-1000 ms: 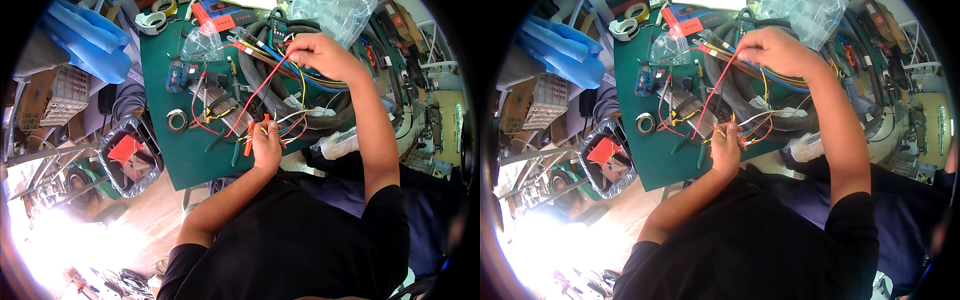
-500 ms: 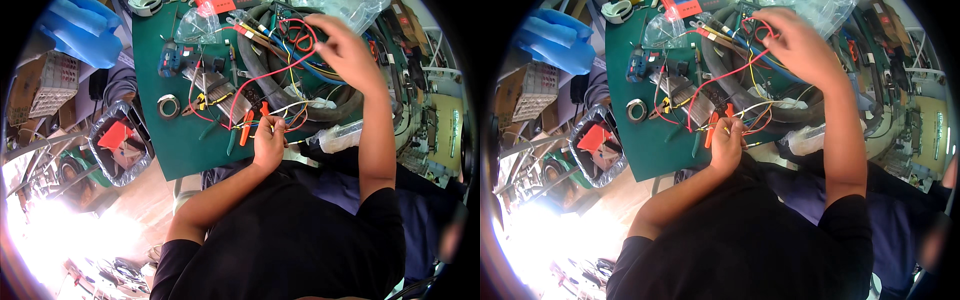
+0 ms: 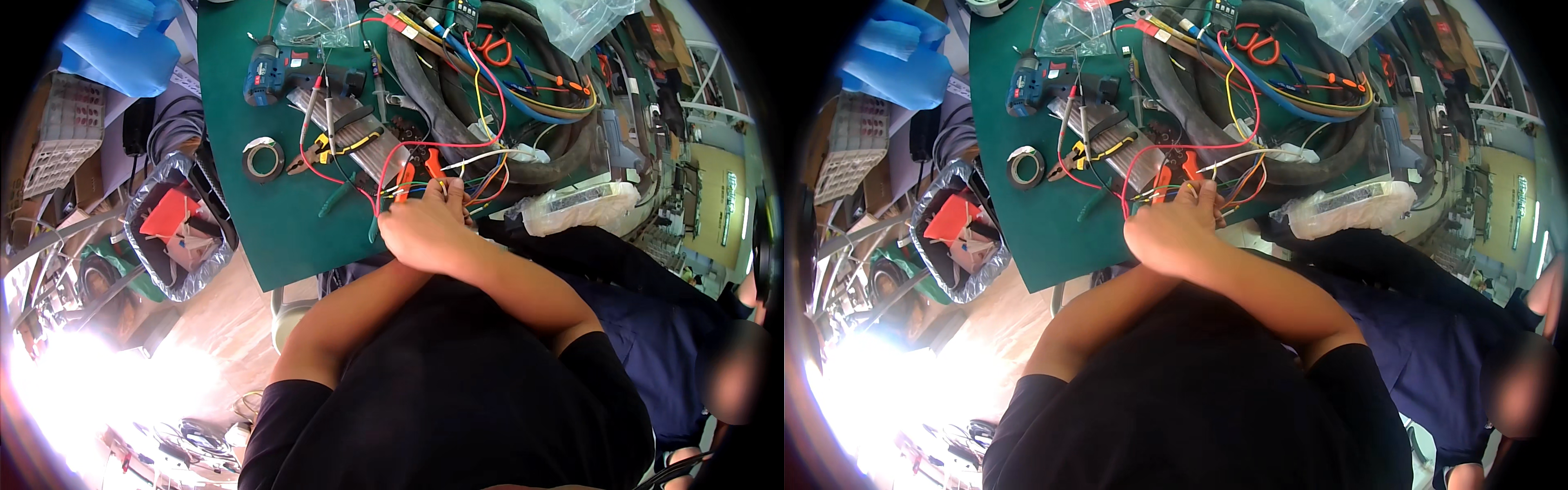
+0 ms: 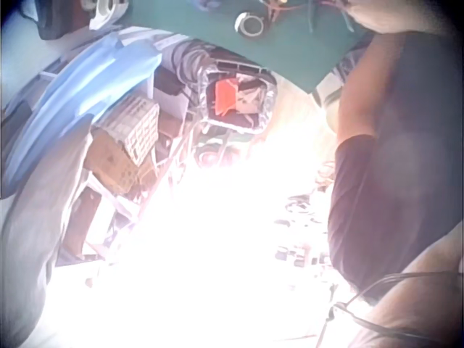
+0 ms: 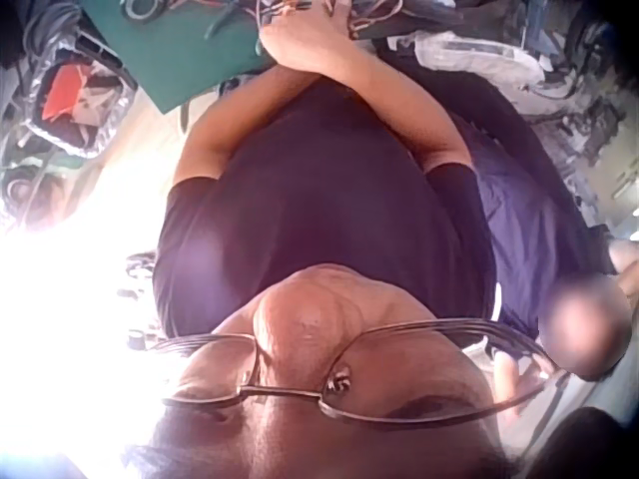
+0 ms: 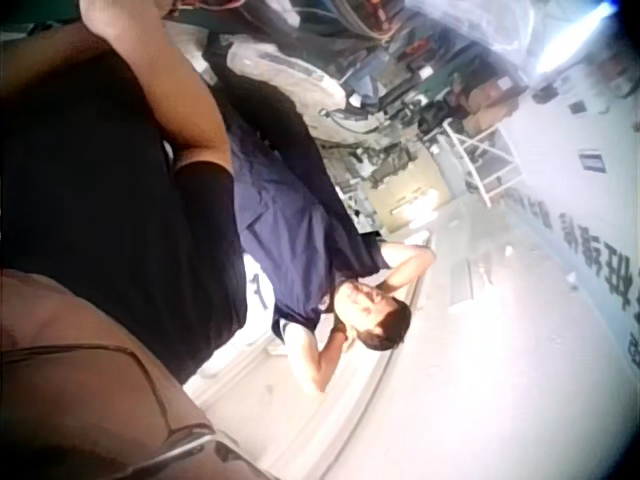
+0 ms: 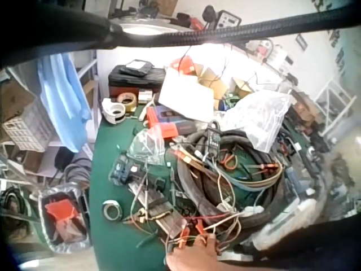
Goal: The person uses a clamp meter and probes to test electrical wires on a workbench. They manipulate cables and connectors using their hands and tools while another person stands nearby observing.
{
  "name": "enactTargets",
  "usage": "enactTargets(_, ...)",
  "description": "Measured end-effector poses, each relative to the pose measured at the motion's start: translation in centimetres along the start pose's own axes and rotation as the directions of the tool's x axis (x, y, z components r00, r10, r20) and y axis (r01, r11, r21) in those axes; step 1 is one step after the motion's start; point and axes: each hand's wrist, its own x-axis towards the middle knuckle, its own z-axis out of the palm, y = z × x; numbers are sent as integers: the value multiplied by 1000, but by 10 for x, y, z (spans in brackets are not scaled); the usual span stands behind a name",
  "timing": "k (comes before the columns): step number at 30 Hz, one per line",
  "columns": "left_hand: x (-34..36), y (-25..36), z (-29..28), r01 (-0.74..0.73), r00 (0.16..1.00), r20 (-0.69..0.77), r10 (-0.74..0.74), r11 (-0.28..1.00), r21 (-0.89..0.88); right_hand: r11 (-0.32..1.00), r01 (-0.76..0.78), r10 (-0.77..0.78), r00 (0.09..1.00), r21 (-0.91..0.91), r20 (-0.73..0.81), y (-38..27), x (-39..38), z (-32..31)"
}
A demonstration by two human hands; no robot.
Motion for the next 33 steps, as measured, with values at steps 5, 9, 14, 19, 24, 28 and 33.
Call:
enactTargets(5, 18, -32, 7, -92, 987, 110, 117, 972, -215, 957, -11, 24, 999, 289, -42, 14, 44, 21)
enactTargets(9, 25, -41, 6, -100, 988, 88, 125, 965, -243, 926, 114, -10, 960, 359, -279, 12, 58, 34)
enactTargets(14, 35, -48, 4, -165, 982, 46, 183, 950, -265, 965, 38, 60, 933, 261, -356, 10, 81, 41)
enactTargets(19, 40, -47, -5, -220, 965, 87, 249, 943, -251, 974, 120, -47, 936, 191, -350, 20, 91, 34)
enactTargets(24, 38, -41, -11, -129, 949, 217, 227, 911, -391, 951, 286, -248, 933, 120, -259, 25, 98, 22)
enactTargets(28, 51, -52, -9, -125, 956, 197, 217, 910, -395, 945, 319, -322, 878, -69, -355, 27, 103, 31)
enactTargets(33, 47, -48, -11, -30, 946, 267, 185, 868, -495, 938, 336, -344, 877, -84, -335, 26, 107, 23)
